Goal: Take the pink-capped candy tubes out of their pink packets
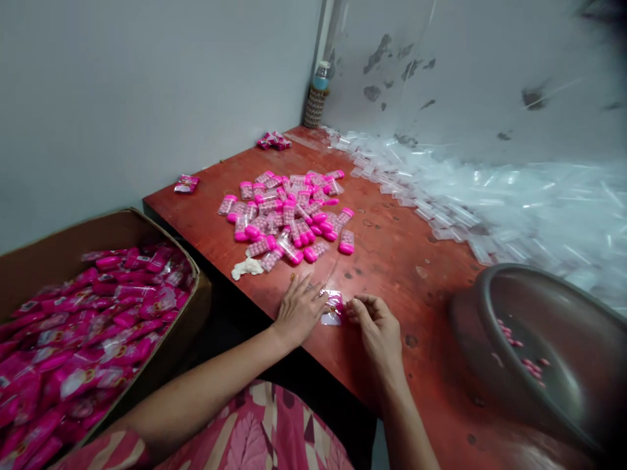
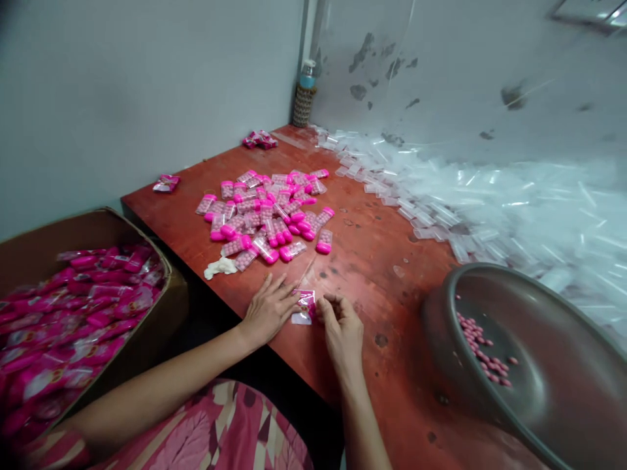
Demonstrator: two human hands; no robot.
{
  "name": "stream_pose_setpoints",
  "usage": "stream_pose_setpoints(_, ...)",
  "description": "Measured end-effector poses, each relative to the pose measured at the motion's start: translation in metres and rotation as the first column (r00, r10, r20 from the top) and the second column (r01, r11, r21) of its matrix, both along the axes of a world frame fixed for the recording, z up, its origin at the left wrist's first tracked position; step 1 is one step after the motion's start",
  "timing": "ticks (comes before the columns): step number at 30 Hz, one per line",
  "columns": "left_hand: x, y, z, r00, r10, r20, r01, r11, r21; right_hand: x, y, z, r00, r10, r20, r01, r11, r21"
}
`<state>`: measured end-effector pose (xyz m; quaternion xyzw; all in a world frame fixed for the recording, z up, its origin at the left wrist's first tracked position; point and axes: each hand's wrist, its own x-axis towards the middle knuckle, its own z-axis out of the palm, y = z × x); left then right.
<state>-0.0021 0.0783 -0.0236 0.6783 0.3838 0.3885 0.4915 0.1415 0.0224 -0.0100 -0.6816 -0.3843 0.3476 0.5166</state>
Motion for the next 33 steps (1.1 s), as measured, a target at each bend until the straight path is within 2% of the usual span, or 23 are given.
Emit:
stream_pose_setpoints(4, -0.002, 0.002, -0.001, 1.0, -0.004, 0.011, 0.005, 0.999, -0.044, 0.004, 0.006, 0.002, 0.975, 0.033, 0.221, -0.027, 0.999, -0.031)
stream_pose_setpoints(8, -0.003, 0.0, -0.001, 1.0, -0.007, 0.026, 0.007, 1.0, -0.005, 0.0, 0.015, 0.003, 0.961, 0.072, 0.268, -0.063, 0.997, -0.046)
stream_pose_setpoints(10, -0.005, -0.001, 0.0, 0.999, -0.011, 0.048, 0.011, 1.0, 0.001, -0.002, 0.018, 0.002, 0.978, 0.091, 0.19, -0.082, 0.995, -0.053)
stream_pose_setpoints(12, -0.007, -0.002, 0.003, 0.997, -0.021, 0.077, 0.022, 1.0, -0.002, -0.004, 0.021, 0.002, 0.991, 0.133, -0.011, -0.134, 0.989, -0.063)
stream_pose_setpoints(14, -0.009, -0.003, 0.008, 0.994, -0.003, 0.112, 0.005, 1.0, -0.018, -0.006, 0.024, 0.005, 0.966, 0.144, -0.215, -0.155, 0.987, -0.036)
stream_pose_setpoints(17, -0.012, -0.001, 0.016, 0.98, 0.089, 0.177, -0.059, 0.984, -0.168, -0.01, 0.029, 0.013, 0.945, 0.11, -0.307, -0.107, 0.994, 0.024)
stream_pose_setpoints(19, -0.013, 0.001, 0.018, 0.978, 0.05, 0.201, 0.018, 0.947, -0.321, -0.014, 0.032, 0.019, 0.943, 0.135, -0.303, -0.13, 0.991, 0.037)
stream_pose_setpoints(22, -0.014, 0.005, 0.017, 0.964, -0.016, 0.267, 0.152, 0.854, -0.498, -0.015, 0.042, 0.023, 0.94, 0.25, -0.233, -0.251, 0.968, 0.025)
stream_pose_setpoints(24, -0.015, 0.006, 0.016, 0.947, 0.047, 0.317, 0.151, 0.807, -0.571, -0.007, 0.055, 0.025, 0.941, 0.336, -0.043, -0.336, 0.942, 0.001)
stream_pose_setpoints(25, -0.016, 0.007, 0.016, 0.939, 0.084, 0.334, 0.143, 0.787, -0.6, 0.0, 0.064, 0.025, 0.93, 0.349, 0.116, -0.35, 0.937, -0.012)
stream_pose_setpoints(26, -0.017, 0.007, 0.017, 0.933, 0.108, 0.342, 0.14, 0.769, -0.624, 0.009, 0.075, 0.026, 0.886, 0.349, 0.304, -0.359, 0.933, -0.025)
stream_pose_setpoints(27, -0.019, 0.007, 0.018, 0.928, 0.132, 0.349, 0.136, 0.752, -0.645, 0.02, 0.088, 0.027, 0.804, 0.299, 0.514, -0.336, 0.941, -0.022)
stream_pose_setpoints(28, -0.02, 0.007, 0.02, 0.922, 0.152, 0.356, 0.135, 0.737, -0.663, 0.031, 0.101, 0.027, 0.661, 0.259, 0.704, -0.335, 0.942, -0.032)
stream_pose_setpoints(29, -0.022, 0.007, 0.022, 0.916, 0.169, 0.365, 0.137, 0.723, -0.677, 0.042, 0.115, 0.027, 0.478, 0.269, 0.836, -0.378, 0.922, -0.081)
stream_pose_setpoints(31, -0.026, 0.007, 0.024, 0.901, 0.2, 0.385, 0.145, 0.697, -0.702, 0.062, 0.139, 0.027, 0.121, 0.348, 0.93, -0.444, 0.857, -0.262)
stream_pose_setpoints(32, -0.028, 0.007, 0.025, 0.891, 0.226, 0.393, 0.144, 0.681, -0.718, 0.069, 0.148, 0.027, -0.016, 0.383, 0.924, -0.447, 0.823, -0.35)
stream_pose_setpoints(33, -0.03, 0.008, 0.025, 0.88, 0.265, 0.393, 0.133, 0.658, -0.741, 0.075, 0.155, 0.026, -0.116, 0.413, 0.903, -0.441, 0.793, -0.42)
